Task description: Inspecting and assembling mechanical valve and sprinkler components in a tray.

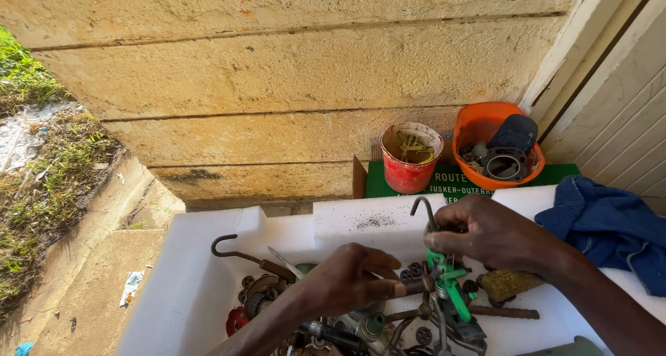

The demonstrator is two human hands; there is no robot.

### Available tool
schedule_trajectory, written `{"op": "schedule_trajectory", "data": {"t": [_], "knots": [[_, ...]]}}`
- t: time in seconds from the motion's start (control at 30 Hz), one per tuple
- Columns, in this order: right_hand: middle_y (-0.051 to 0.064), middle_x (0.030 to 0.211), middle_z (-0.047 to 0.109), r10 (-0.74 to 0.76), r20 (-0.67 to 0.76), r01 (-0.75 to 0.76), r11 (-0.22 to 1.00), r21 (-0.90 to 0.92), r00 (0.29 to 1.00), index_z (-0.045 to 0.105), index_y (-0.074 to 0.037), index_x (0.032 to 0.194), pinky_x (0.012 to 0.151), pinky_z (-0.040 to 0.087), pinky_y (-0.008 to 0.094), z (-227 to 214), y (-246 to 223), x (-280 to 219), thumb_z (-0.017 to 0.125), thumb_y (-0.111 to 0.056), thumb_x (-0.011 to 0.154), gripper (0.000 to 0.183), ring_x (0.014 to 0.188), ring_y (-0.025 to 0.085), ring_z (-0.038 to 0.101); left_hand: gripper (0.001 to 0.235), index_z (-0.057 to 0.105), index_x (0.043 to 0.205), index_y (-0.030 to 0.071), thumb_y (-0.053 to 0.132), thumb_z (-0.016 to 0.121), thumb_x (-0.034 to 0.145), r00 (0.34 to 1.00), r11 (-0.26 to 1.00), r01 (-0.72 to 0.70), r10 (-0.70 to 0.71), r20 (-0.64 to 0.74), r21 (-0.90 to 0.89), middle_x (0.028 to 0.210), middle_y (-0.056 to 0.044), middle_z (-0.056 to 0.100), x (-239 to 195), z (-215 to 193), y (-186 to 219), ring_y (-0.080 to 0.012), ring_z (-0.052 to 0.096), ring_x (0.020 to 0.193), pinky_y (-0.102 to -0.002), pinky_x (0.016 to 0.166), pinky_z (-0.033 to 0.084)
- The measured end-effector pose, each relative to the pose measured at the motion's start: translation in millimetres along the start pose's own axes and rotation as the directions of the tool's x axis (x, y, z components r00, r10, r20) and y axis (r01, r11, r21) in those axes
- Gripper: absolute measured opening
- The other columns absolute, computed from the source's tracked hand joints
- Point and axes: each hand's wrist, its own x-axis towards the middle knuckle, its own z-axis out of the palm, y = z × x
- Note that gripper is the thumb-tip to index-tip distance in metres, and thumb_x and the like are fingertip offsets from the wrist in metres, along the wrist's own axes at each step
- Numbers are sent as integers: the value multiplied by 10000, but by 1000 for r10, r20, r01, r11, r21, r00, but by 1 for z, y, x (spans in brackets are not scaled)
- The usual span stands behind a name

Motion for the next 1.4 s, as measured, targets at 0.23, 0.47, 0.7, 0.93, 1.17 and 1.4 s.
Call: {"op": "schedule_trajectory", "data": {"t": [0.23,0.47,0.7,0.93,1.17,1.4], "knots": [[151,787,710,-14,-155,125,666,735,988,776,103,900,641,506,391,16,19,18,718,-186,926,296,688,237,627,794,481,1488,-37,369,704,843,981,871,-153,193,38,-468,1373,-198,652,-3,13,15,-244,660,1133,-344,946,582],[148,1037,666,189,-229,155,339,928,955,624,39,1105,856,497,334,29,3,24,600,-129,1023,188,932,220,618,582,601,1346,-59,172,786,845,991,477,-118,106,-77,-871,1222,-201,702,12,-3,-5,-311,715,1047,-461,944,619],[294,1202,645,246,-292,155,458,875,924,571,193,1211,1030,494,504,28,-31,13,443,-63,1084,314,1112,362,592,807,373,1496,-162,-49,758,796,912,255,-350,-126,-390,-902,1226,-287,712,21,-19,-9,-313,740,1059,-404,857,661],[35,1099,555,266,-332,195,434,880,905,527,-96,1207,978,587,507,33,41,48,529,-226,1122,155,1054,322,635,331,591,1274,-41,108,689,996,925,126,-348,207,-318,-929,1219,-174,713,25,-32,-24,-245,719,1085,-355,967,605],[-149,1203,610,301,-341,252,296,921,891,532,-375,1364,856,513,235,45,27,38,556,-294,1074,302,1051,61,589,237,715,1209,33,-50,585,1030,861,443,-507,298,-412,-739,1186,-115,733,23,-6,-13,-251,688,1134,-488,1090,544],[10,1135,683,247,-175,146,134,980,953,577,-167,1223,890,526,296,61,12,27,539,-260,1085,171,1008,153,631,784,522,1493,-10,257,769,798,788,629,-605,388,-478,-487,1292,-127,676,6,19,16,-183,665,1159,-384,1079,571]]}}
